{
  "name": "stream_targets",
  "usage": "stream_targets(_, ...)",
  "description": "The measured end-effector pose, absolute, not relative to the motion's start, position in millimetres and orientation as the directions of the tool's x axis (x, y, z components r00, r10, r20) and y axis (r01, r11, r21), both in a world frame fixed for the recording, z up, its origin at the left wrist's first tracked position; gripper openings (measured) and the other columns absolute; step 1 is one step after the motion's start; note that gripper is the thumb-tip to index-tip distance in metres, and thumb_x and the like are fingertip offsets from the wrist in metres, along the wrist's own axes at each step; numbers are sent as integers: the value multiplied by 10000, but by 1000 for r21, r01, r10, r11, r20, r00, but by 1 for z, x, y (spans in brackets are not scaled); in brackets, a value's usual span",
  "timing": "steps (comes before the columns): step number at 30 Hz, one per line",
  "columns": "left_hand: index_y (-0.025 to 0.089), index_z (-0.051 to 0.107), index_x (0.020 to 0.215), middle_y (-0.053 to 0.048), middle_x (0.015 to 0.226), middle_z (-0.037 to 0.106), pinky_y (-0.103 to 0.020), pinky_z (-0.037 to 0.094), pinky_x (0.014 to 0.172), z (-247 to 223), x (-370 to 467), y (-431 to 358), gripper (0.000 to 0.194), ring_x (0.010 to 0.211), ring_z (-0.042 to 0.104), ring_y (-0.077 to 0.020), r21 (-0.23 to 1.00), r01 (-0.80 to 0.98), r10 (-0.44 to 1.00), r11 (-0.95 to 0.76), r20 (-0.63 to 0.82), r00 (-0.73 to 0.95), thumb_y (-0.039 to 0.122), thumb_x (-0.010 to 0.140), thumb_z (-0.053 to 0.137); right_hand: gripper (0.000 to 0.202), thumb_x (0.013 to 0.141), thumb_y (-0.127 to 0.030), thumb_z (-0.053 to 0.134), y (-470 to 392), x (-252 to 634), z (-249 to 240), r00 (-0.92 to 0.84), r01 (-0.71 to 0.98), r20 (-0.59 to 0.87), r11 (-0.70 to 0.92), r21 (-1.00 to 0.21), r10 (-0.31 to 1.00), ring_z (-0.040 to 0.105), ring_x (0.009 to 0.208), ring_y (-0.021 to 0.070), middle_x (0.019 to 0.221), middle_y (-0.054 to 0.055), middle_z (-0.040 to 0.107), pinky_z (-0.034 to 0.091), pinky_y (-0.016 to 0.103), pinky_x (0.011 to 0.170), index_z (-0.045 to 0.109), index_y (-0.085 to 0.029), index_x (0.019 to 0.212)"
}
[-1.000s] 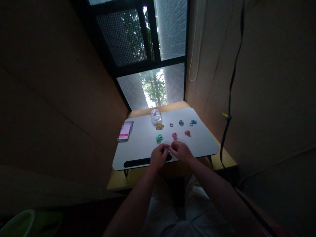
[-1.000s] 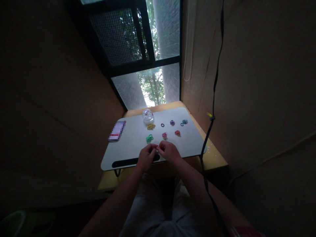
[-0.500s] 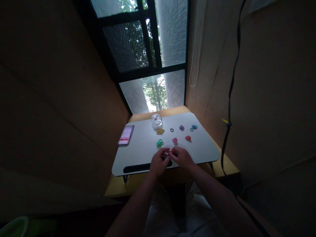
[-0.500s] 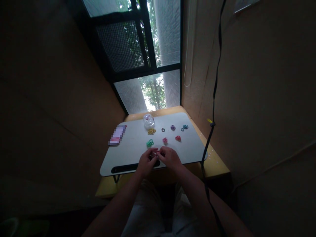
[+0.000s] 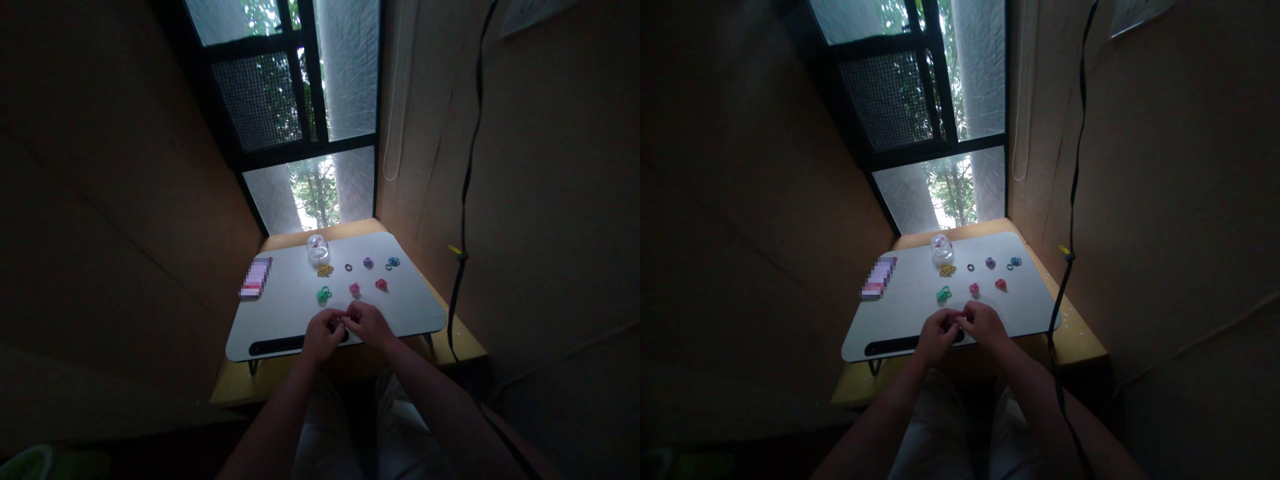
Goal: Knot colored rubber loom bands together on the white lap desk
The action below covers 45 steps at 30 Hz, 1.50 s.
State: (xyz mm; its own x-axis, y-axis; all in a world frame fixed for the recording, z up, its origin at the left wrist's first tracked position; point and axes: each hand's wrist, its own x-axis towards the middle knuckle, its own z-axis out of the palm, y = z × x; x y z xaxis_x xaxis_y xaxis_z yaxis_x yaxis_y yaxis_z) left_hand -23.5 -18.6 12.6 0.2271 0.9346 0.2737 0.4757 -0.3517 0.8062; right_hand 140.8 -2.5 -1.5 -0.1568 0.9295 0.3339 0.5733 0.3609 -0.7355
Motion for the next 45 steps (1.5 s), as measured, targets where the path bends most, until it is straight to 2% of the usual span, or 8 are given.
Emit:
stream_targets(17, 180, 698, 975, -39, 895, 701, -235, 478, 617, 8, -24, -17, 222, 658, 590, -112, 832, 457, 948, -314, 253, 192, 241, 784, 605, 136, 764, -258, 654, 0, 141, -3, -148, 564, 318, 344, -751, 937, 524, 568, 116, 620, -20, 609, 339, 220, 539, 590, -193, 663)
stream_targets(23, 207, 703, 1039, -41, 936, 712, -253, 513, 671, 6, -24, -15, 255, 706, 622, -124, 833, 447, 943, -325, 254, 213, 284, 817, 603, 99, 777, -249, 639, 0, 142, -3, -141, 557, 326, 347, -755, 935, 525, 573, 117, 628, -19, 606, 351, 223, 551, 611, -191, 703)
stream_targets(28, 200, 701, 1025, -49, 953, 718, -263, 523, 688, 8, -23, -13, 269, 717, 640, -132, 846, 458, 962, -272, 221, 162, 353, 820, 617, 128, 809, -257, 610, 0, 142, -1, -138, 537, 343, 361, -763, 929, 534, 580, 119, 641, -8, 622, 360, 226, 557, 630, -184, 706)
stream_targets(31, 182, 699, 945, -43, 891, 716, -259, 514, 675, 7, -23, -11, 268, 712, 640, -138, 859, 454, 971, -238, 217, 99, 398, 795, 651, 133, 808, -257, 612, 0, 142, 0, -139, 534, 345, 364, -764, 928, 539, 582, 123, 639, -4, 628, 364, 227, 559, 639, -181, 702)
stream_targets(34, 182, 697, 879, -27, 836, 709, -256, 499, 690, 5, -24, -9, 237, 726, 636, -139, 858, 448, 968, -251, 229, 104, 400, 796, 652, 122, 804, -248, 614, 1, 143, 0, -139, 529, 336, 357, -770, 932, 544, 580, 124, 638, -4, 635, 367, 226, 556, 646, -181, 706)
stream_targets(45, 182, 670, 899, -1, 765, 664, -232, 436, 636, 3, -24, -9, 226, 662, 567, -115, 838, 476, 964, -267, 239, 120, 386, 828, 604, 168, 834, -295, 600, 0, 144, 1, -164, 503, 310, 350, -790, 936, 567, 620, 130, 673, 7, 653, 380, 229, 586, 663, -182, 726)
